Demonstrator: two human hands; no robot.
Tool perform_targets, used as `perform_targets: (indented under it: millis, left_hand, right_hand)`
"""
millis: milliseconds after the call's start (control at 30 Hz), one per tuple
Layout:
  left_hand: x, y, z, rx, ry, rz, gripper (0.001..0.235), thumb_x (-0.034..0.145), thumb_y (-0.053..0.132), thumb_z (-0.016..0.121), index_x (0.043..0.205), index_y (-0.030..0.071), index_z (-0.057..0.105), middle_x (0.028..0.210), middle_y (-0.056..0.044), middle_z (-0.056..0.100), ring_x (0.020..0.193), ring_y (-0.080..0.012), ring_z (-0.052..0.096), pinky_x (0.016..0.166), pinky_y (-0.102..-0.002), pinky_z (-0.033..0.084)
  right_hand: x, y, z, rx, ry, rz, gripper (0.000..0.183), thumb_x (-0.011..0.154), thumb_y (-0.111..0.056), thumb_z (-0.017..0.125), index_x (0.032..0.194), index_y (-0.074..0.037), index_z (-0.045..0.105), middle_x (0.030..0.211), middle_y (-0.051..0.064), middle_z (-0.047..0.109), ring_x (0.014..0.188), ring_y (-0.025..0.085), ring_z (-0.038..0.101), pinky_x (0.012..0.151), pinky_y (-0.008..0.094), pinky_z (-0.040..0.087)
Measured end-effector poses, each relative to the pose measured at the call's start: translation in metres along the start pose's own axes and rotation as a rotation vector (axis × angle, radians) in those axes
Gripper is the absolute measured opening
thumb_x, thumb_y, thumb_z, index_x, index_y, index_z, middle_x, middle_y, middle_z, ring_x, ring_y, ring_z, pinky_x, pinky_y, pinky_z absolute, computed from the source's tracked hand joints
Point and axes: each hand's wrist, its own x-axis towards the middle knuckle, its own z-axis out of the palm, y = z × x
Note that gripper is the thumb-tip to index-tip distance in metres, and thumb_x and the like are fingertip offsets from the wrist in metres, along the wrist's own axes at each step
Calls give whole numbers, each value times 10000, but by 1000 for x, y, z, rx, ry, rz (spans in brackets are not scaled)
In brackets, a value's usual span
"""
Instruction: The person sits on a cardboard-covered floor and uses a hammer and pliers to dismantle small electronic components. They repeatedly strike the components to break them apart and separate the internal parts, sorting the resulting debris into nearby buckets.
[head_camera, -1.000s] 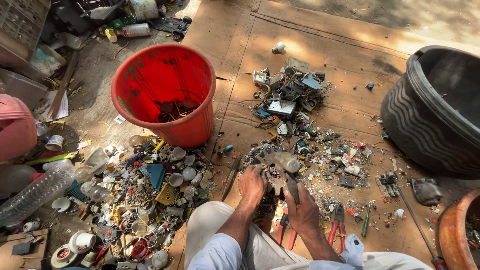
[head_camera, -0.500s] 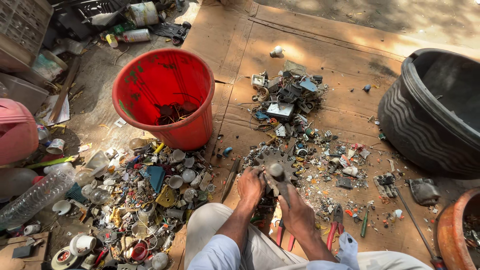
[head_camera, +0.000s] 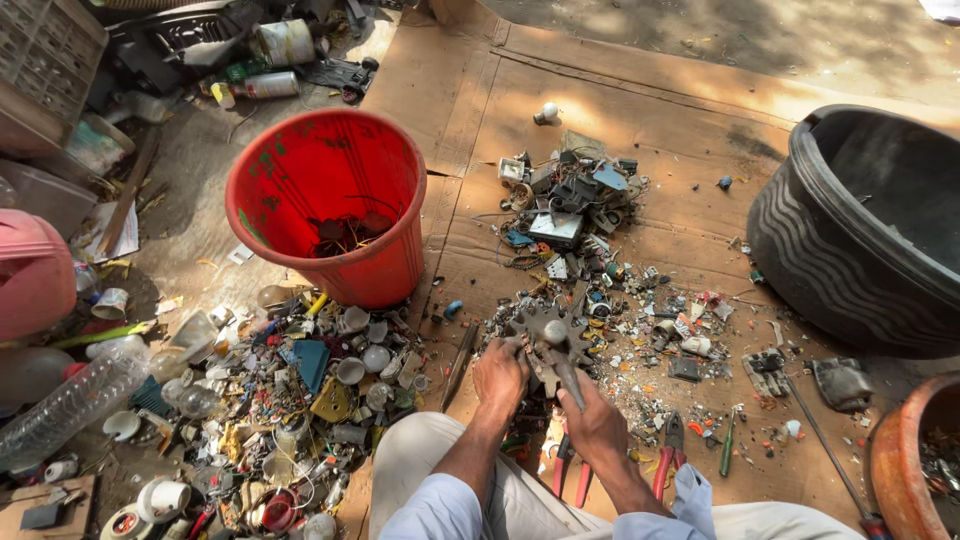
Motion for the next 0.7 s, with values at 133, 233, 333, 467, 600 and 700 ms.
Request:
perform_targets:
  millis: [133, 233, 333, 467, 600, 700]
  left_hand:
    - [4, -6, 6, 57, 29, 104, 197, 879, 107, 605, 1022, 85, 738, 979, -160, 670, 831, -377, 680, 722, -493, 546]
    - [4, -12, 16, 128, 11, 145, 158, 904, 80, 559, 1015, 81, 671, 990, -167, 631, 875, -368, 671, 699, -497, 541]
    - [2, -17, 23, 142, 35, 168, 140, 900, 49, 542, 1003, 83, 630, 1014, -169, 618, 918, -374, 661, 704, -500, 537]
    - [-2, -1, -1, 109, -1, 110, 124, 904, 93, 599, 1022, 62, 619, 1054, -190, 610, 885, -410, 643, 709, -523, 521]
    - [-26, 30, -33, 130, 1, 246, 348, 765, -7, 569, 1107, 41, 615, 1118, -216, 598, 845, -428, 647, 700, -508, 546]
    - [-59, 49, -48, 41, 76, 476, 234, 864, 25, 581, 1097, 49, 588, 1088, -177, 617, 857, -411, 661, 698, -505, 537]
  right_hand:
    - [1, 8, 0, 568, -78, 212, 366, 946, -301, 632, 1231, -72, 631, 641, 43, 570, 481, 166, 577, 454, 363, 496]
    - [3, 23, -2, 616, -228, 242, 388, 991, -318, 632, 1056, 65, 625, 646, 73, 599, 467, 207, 600, 432, 364, 470]
    - [0, 22, -4, 364, -215, 264, 327, 946, -315, 646, 1074, -14, 657, 673, 85, 647, 549, 245, 686, 509, 381, 543]
    - [-5, 13, -14, -85, 23, 10, 381, 885, -397, 746, 1097, -82, 711, 836, 99, 686, 786, 279, 689, 694, 416, 534]
    - [-13, 3, -26, 199, 179, -93, 380, 862, -374, 738, 1094, -73, 716, 856, 89, 706, 749, 243, 707, 655, 387, 561]
    - [-14, 2, -18, 931, -157, 79, 273, 931, -305, 699, 1036, -54, 714, 776, 43, 682, 629, 163, 640, 563, 319, 518]
